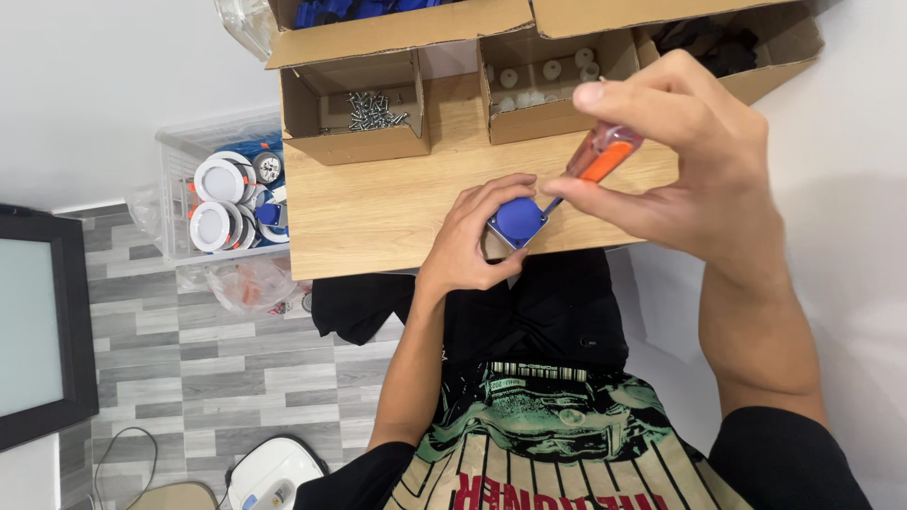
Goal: The person assembles a blue electrical socket into a white plastic box. They place the socket into the box, insert a white plastic cap, and then use a screwdriver to tighten screws on the sides of the box to secure the components.
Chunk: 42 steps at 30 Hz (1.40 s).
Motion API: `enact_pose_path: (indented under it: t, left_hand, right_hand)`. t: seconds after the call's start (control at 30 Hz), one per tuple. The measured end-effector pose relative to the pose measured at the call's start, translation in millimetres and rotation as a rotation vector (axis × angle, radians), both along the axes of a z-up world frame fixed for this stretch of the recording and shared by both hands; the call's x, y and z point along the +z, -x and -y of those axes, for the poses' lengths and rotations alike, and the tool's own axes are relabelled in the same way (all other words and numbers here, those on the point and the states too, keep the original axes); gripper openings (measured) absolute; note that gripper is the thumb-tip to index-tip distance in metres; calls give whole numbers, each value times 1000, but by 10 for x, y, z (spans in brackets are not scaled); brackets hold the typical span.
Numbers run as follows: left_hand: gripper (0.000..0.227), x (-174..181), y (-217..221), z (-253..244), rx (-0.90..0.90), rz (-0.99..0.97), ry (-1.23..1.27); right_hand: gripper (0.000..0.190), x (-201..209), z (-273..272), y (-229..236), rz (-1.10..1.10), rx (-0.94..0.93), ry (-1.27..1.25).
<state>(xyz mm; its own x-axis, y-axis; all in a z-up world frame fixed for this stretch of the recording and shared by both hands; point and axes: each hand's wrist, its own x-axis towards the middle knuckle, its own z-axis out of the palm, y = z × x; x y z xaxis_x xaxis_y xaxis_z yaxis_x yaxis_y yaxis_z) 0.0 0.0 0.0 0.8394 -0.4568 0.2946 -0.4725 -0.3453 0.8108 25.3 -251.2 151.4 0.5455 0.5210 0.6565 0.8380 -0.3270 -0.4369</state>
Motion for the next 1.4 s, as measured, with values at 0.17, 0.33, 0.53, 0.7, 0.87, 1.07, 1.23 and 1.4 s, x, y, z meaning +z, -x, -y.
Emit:
enact_pose_path:
  t: [0.17, 0.33, 0.53, 0.7, 0.87, 1.07, 1.23, 1.4]
  left_hand:
    - [72, 6, 5, 3, 4, 11, 16]
    - [74, -50, -4, 3, 17, 17, 4]
    - [72, 32, 5, 4, 4, -4, 8]
    - [73, 37, 7, -1, 0, -8, 5]
    - [71, 29, 5, 6, 6, 8, 0]
    - [73, -40, -8, 1, -1, 26, 6]
    - [72, -144, -33, 3, 12, 37, -3]
    - [72, -39, -22, 8, 19, 35, 7]
  right_hand:
    - [56, -240, -118, -22, 109, -136, -66]
    - [63, -126, -117, 15, 166, -168, 3]
    - [54, 287, 45, -15, -45, 154, 125]
    - [51, 359, 56, 31, -66, 86, 229]
    - [48, 242, 3, -13, 126, -78, 255]
    - [50, 31, -129, -9, 192, -229, 193]
    - [67, -72, -201, -33, 224, -172, 60]
    - [50, 265, -69, 4, 227, -158, 176]
